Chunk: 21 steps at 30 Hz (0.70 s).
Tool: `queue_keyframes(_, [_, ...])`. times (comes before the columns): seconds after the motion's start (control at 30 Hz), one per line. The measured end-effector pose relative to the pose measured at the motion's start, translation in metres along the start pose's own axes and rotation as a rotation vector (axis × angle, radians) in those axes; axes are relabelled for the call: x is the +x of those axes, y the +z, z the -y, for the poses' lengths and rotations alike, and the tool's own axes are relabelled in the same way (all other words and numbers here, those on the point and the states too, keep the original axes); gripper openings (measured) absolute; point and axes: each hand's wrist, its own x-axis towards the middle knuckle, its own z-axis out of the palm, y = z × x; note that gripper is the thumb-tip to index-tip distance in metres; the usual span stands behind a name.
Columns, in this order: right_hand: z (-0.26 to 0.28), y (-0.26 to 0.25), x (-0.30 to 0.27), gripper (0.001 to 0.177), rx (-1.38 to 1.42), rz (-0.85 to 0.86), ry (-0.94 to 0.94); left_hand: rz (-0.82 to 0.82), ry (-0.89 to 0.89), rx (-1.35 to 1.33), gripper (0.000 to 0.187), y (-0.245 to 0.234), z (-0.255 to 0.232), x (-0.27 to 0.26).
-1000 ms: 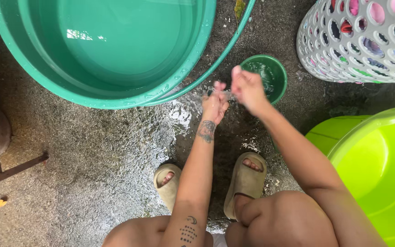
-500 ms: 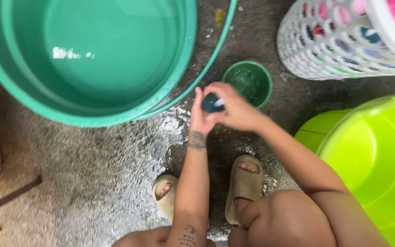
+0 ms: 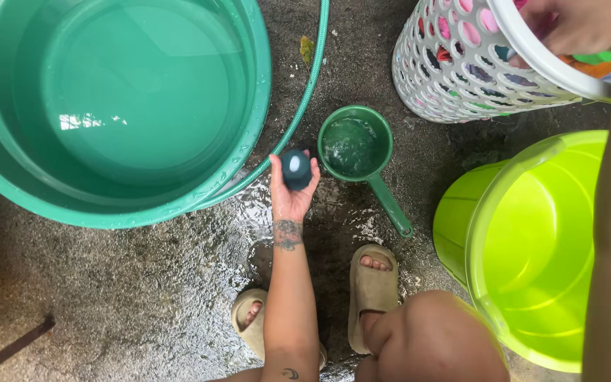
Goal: The person prepares a small sponge by squeezing a white substance onto it and then places it into a washing machine.
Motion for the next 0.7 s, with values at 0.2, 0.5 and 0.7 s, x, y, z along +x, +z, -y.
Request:
queue_keyframes(0.2, [0.053, 0.032, -0.029, 0.032, 0.179, -0.259, 0.167, 0.152, 0.070, 0.215, 0.056, 0.047, 0.000, -0.027])
queue_keyframes(0.5, [0.305, 0.053, -0.042, 0.036, 0.822, -0.511, -0.363, 0.473, 0.156, 0.472, 0.071, 0.177, -0.018, -0.121])
queue_keyframes(0.7, [0.374, 0.071, -0.014, 0.063, 0.471, -0.537, -0.667, 0.550, 0.281, 0.579, 0.061, 0.193, -0.019, -0.144])
